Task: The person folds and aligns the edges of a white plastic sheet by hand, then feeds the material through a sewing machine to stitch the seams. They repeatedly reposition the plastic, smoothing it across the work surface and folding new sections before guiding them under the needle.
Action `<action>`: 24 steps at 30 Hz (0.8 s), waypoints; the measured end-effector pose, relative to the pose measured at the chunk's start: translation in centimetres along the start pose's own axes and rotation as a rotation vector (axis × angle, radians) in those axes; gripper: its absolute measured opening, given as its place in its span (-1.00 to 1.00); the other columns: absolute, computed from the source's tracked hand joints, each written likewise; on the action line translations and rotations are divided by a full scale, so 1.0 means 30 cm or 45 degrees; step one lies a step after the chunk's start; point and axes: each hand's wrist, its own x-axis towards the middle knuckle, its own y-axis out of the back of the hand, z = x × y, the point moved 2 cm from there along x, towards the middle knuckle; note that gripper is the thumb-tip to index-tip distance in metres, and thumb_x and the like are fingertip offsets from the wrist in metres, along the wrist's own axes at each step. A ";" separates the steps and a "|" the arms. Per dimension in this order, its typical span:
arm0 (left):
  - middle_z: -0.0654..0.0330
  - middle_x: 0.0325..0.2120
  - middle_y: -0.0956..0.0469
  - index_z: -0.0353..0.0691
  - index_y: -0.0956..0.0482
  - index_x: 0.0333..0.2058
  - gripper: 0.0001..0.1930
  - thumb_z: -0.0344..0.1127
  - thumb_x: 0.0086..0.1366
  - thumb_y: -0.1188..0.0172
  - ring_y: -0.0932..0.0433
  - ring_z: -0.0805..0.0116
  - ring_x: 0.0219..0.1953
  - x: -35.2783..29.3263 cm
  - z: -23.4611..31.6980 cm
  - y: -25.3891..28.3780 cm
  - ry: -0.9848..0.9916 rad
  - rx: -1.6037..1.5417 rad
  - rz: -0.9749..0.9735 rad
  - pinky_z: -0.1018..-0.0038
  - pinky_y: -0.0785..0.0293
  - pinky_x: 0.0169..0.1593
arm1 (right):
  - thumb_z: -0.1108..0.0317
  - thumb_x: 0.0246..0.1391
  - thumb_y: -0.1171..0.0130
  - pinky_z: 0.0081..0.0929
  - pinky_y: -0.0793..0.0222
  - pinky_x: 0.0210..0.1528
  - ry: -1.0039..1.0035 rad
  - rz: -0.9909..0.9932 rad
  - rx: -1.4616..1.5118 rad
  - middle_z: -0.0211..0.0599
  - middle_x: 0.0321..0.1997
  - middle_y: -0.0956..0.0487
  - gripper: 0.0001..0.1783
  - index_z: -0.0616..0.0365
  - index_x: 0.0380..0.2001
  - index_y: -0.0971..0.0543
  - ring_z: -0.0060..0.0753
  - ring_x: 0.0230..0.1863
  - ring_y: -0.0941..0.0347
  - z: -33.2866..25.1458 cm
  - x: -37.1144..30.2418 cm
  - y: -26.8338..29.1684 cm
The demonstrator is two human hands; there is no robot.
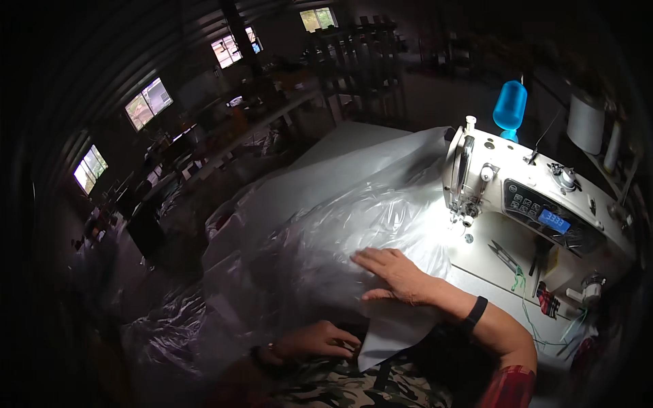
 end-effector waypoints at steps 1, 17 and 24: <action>-0.06 -0.01 -0.55 -0.24 -0.43 0.14 -0.47 -0.12 0.27 -0.26 -0.53 0.10 0.05 -0.059 0.045 0.041 -0.061 -0.075 0.152 0.29 -0.40 0.12 | -0.20 0.06 -0.18 -0.02 -0.01 0.37 0.012 -0.009 0.008 -0.02 0.40 -0.18 -0.07 0.09 0.36 -0.18 0.08 0.40 -0.11 -0.003 0.017 0.010; -0.21 0.40 0.20 -0.25 0.05 0.38 0.14 -0.22 -0.09 -0.53 0.20 -0.16 0.45 -0.067 0.214 0.495 -0.432 1.176 1.869 -0.19 0.28 0.38 | 0.12 -0.19 -0.48 0.20 0.08 0.38 -0.346 0.611 -0.580 -0.03 0.49 0.04 0.01 -0.07 0.35 -0.22 0.21 0.49 0.19 0.026 0.007 0.123; -0.09 0.43 0.23 -0.21 0.14 0.40 0.12 -0.27 0.00 -0.47 0.20 -0.02 0.47 -0.041 0.180 0.619 -0.343 1.153 1.820 -0.13 0.23 0.39 | 0.11 -0.15 -0.45 0.21 0.07 0.38 -0.414 0.583 -0.557 0.02 0.49 0.06 0.03 -0.06 0.38 -0.16 0.22 0.48 0.18 0.046 -0.004 0.105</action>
